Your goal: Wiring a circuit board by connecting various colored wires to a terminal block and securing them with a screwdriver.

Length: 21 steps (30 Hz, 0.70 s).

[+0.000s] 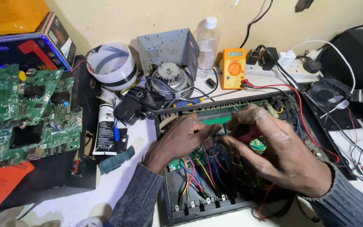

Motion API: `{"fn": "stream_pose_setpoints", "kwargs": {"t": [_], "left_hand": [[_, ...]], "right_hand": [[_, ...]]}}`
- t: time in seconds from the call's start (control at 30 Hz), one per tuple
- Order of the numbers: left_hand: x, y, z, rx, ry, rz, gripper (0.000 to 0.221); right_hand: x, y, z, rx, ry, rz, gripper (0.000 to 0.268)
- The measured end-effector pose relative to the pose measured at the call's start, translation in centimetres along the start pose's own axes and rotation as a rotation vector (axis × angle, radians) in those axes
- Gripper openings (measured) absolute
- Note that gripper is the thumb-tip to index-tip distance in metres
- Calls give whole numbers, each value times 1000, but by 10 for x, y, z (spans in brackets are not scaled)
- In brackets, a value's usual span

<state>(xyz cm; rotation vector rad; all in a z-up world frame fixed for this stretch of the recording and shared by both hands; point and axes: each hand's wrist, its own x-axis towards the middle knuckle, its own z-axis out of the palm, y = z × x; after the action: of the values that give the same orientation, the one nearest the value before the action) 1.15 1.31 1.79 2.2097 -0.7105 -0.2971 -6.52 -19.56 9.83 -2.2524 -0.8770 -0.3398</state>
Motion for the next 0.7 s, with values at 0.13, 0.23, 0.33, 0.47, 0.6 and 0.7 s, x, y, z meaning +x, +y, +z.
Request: {"fn": "stream_pose_setpoints", "kwargs": {"t": [0.13,0.23,0.33,0.47,0.6,0.7], "left_hand": [[-1,-4,0,1,26,137,60],[-4,5,-7,-44,-3,134,63],[-3,-1,-1,-20,-33,17,64],[-2,-5,2,22,-32,-8,77],[4,-15,8,83,47,-2,56],[1,7,3,71,13,-187,45]], "right_hand": [[9,-15,-20,240,-283,53,47],[13,-19,-17,87,-215,-17,39],[12,-13,-7,79,-157,-148,32],[8,-15,2,25,-67,-75,26],[-7,-8,8,69,-2,-100,30],[-21,-2,-2,138,32,-102,36]]}}
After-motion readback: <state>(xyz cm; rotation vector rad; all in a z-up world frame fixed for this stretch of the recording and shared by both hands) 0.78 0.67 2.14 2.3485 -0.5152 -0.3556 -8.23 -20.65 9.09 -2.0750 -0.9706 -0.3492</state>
